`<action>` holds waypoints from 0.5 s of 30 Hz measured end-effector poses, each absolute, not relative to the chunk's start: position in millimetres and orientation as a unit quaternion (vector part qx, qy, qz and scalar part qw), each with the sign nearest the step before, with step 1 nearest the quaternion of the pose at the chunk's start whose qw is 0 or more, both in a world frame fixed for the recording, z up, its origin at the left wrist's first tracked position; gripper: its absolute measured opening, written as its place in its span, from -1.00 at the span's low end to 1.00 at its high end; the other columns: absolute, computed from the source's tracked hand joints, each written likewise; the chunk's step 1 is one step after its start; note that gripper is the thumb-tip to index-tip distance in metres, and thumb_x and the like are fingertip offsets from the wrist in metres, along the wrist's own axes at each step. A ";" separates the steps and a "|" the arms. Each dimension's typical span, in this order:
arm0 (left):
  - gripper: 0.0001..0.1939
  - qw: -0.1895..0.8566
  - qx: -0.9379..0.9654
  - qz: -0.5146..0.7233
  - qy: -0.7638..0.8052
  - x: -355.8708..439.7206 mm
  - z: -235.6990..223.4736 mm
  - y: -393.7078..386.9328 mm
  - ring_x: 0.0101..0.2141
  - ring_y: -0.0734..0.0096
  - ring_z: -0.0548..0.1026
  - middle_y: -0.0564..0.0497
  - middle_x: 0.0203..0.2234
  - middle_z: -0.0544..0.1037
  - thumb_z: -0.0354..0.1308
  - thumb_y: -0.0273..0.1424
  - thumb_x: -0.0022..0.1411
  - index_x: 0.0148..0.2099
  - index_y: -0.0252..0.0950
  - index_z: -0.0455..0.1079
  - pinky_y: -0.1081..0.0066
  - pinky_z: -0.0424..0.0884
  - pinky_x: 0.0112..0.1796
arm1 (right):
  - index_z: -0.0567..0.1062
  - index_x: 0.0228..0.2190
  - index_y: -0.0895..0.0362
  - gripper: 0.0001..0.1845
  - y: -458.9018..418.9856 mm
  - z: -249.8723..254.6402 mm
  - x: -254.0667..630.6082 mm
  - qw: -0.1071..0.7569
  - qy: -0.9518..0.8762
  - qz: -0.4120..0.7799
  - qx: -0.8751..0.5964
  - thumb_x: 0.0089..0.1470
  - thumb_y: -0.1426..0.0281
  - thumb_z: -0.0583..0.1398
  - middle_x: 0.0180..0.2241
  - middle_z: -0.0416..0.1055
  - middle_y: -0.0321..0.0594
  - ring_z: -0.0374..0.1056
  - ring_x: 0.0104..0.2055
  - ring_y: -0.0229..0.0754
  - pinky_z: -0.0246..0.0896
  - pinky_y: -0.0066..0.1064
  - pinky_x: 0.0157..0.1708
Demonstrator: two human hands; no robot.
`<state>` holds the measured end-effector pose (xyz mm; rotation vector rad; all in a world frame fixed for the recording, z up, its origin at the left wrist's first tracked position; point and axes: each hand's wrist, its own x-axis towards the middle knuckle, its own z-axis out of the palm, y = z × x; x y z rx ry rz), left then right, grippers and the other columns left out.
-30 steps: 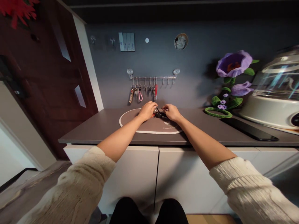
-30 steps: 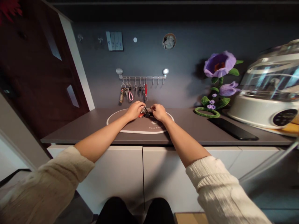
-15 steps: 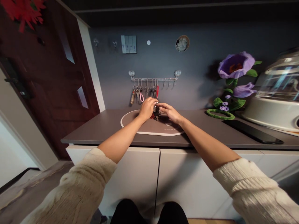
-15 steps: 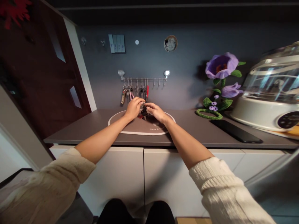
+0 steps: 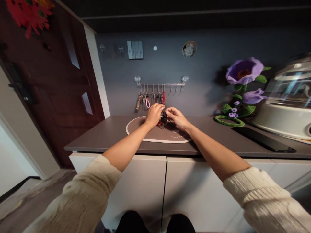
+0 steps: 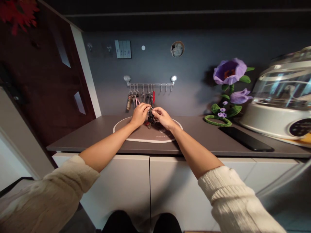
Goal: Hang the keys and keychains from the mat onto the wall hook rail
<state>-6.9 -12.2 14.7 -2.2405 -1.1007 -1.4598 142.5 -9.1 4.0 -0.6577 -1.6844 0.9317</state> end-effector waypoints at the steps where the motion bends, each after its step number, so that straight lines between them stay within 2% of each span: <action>1: -0.73 0.125 -0.769 -0.502 -0.376 -6.7 14.6 -12.4 -0.18 0.44 0.36 -0.05 -0.25 0.44 -0.16 -0.40 0.27 -0.17 -0.33 0.36 0.46 0.24 -0.13 | 0.33 -0.37 0.11 -0.71 -8.7 4.1 142.6 0.525 -0.705 0.388 -0.276 -0.12 0.19 0.19 -0.49 0.25 -0.40 0.15 -0.49 -0.40 0.13 -0.52 -0.42; 9: -0.75 0.119 -0.766 -0.508 -0.375 -5.2 14.6 -14.9 -0.19 0.44 0.36 -0.06 -0.25 0.44 -0.15 -0.41 0.27 -0.17 -0.33 0.34 0.46 0.25 -0.14 | 0.34 -0.39 0.11 -0.67 -9.1 6.3 143.6 0.532 -0.704 0.372 -0.287 -0.14 0.15 0.19 -0.52 0.23 -0.40 0.12 -0.54 -0.39 0.11 -0.52 -0.49; 15: -0.74 0.118 -0.766 -0.505 -0.380 -3.8 12.4 -12.9 -0.18 0.43 0.36 -0.06 -0.24 0.44 -0.15 -0.37 0.27 -0.15 -0.32 0.33 0.44 0.25 -0.14 | 0.32 -0.40 0.12 -0.68 -9.7 6.2 145.2 0.537 -0.724 0.307 -0.305 -0.09 0.12 0.14 -0.53 0.22 -0.38 0.12 -0.52 -0.37 0.11 -0.52 -0.49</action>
